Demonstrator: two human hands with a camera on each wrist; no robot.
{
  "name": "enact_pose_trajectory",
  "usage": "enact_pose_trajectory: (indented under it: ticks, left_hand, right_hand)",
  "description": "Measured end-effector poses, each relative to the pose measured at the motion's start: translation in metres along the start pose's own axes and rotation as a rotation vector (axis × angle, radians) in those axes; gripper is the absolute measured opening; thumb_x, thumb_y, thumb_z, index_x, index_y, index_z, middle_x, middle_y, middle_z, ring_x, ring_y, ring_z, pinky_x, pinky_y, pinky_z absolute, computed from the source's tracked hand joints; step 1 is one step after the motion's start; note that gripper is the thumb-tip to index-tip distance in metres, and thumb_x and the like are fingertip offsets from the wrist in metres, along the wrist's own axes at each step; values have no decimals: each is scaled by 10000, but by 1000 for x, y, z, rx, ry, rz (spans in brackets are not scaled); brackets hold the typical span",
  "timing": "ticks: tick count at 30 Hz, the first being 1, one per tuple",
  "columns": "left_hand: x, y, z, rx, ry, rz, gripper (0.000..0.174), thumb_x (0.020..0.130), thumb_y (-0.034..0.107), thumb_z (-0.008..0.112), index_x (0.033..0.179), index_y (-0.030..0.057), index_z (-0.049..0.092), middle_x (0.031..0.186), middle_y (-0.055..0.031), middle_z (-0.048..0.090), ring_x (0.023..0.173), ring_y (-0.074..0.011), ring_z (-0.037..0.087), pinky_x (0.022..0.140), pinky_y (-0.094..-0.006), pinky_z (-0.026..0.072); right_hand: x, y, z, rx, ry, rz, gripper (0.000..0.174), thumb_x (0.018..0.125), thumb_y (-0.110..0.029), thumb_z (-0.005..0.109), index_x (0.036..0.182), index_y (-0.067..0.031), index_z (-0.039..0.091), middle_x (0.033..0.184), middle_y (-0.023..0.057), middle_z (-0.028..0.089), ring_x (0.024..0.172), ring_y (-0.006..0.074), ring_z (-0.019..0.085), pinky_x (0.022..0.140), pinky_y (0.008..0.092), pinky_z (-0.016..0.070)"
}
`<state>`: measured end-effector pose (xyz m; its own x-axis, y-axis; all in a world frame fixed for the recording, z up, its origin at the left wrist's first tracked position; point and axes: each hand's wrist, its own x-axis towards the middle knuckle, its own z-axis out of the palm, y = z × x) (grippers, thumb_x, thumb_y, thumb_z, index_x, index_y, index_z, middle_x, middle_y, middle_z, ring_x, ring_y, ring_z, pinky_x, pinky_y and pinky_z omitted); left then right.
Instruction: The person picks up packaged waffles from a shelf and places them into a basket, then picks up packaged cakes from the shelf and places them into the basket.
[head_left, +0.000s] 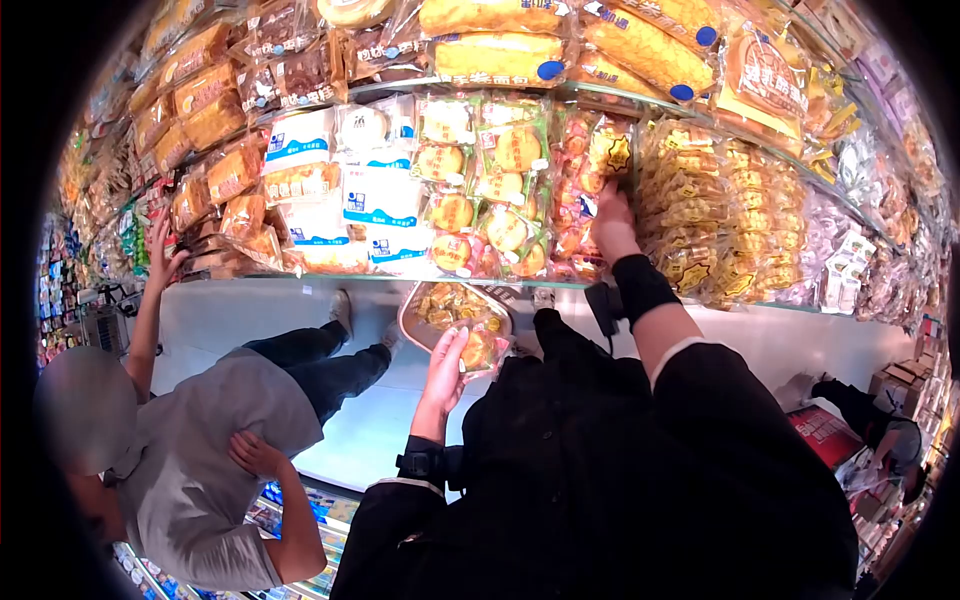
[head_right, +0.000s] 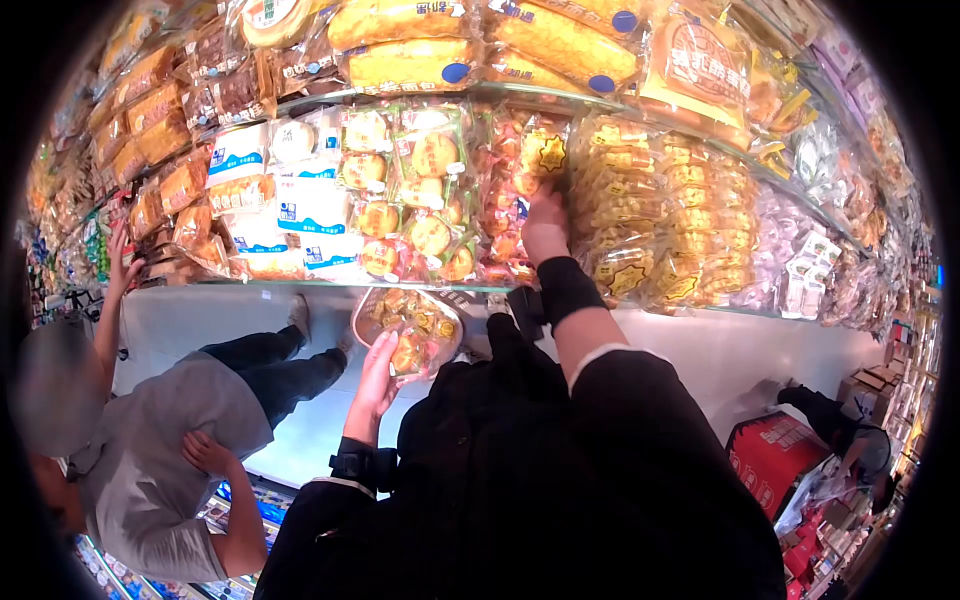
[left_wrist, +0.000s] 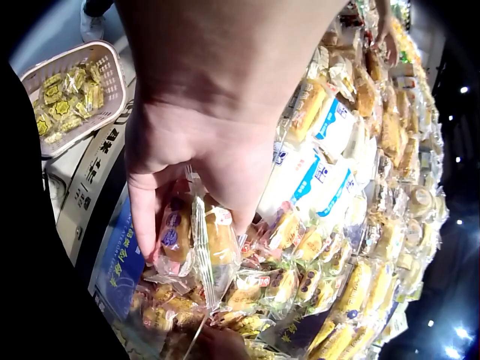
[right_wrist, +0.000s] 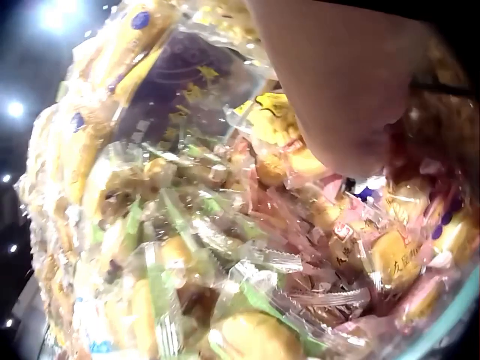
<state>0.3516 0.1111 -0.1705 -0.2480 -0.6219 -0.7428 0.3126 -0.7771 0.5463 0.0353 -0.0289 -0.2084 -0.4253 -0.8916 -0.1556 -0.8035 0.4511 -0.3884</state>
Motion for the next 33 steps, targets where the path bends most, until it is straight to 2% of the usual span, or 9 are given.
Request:
enact_pose_trajectory:
  ticks: [5,6,10,13,18,22,25,29,33]
  left_hand:
    - [1,-1,-1,-50,-36,24,399,993,261,488,1335,70,415,1186,-134,602,979,-251,677,702,-381,626]
    - [4,-3,-4,-45,-51,36,399,993,262,488,1334,68,415,1189,-137,600,984,-257,675,710,-392,625]
    - [2,-4,-1,-52,-8,13,396,997,251,479,1340,66,408,1191,-147,599,982,-263,675,712,-391,625]
    - [2,-7,-1,-90,-16,26,401,1001,239,471,1350,57,395,1198,-159,592,981,-269,675,698,-382,626]
    - [2,-5,2,-109,-200,18,428,997,223,470,1368,31,378,1237,-173,570,1034,-275,652,800,-402,592]
    - [15,-3,7,-293,-421,-76,489,970,234,495,1381,3,364,1273,-207,537,1176,-320,564,965,-478,494]
    - [18,8,29,-454,-595,-144,473,967,235,497,1362,2,382,1283,-205,533,1169,-351,564,949,-482,503]
    - [29,15,58,-301,-638,-92,492,965,289,478,1348,-8,389,1318,-230,510,1200,-387,533,996,-493,456]
    - [21,11,68,-323,-628,-71,456,970,268,497,1319,-10,405,1242,-281,552,1105,-359,605,910,-449,526]
  right_hand:
    - [16,13,26,80,49,139,518,851,-62,588,1307,-19,348,1153,269,529,1061,453,529,882,475,467]
    - [15,22,36,38,160,73,413,843,-100,621,1208,-1,455,1071,262,558,1001,434,557,830,466,471]
    - [-13,8,-22,101,120,-60,182,864,-147,601,960,7,590,931,238,624,885,412,618,753,492,494]
    - [-31,-4,-50,218,140,-137,248,782,-157,698,830,42,557,742,213,580,787,420,585,695,469,458]
    - [-65,-20,-77,119,186,-249,242,809,-160,671,868,37,542,793,225,606,809,419,590,693,475,456]
    - [-86,-33,-91,196,-50,-267,234,836,-155,652,902,24,515,829,211,603,803,422,588,673,483,453]
    - [-95,-41,-90,196,-139,-274,232,846,-160,645,911,7,499,832,204,600,798,424,591,659,491,459]
    - [-72,-24,-52,14,46,-300,239,863,-174,600,961,12,486,832,236,607,772,427,632,640,508,506]
    - [-41,-22,-47,57,91,-321,428,823,-68,593,1183,94,428,932,266,589,793,430,632,656,500,509]
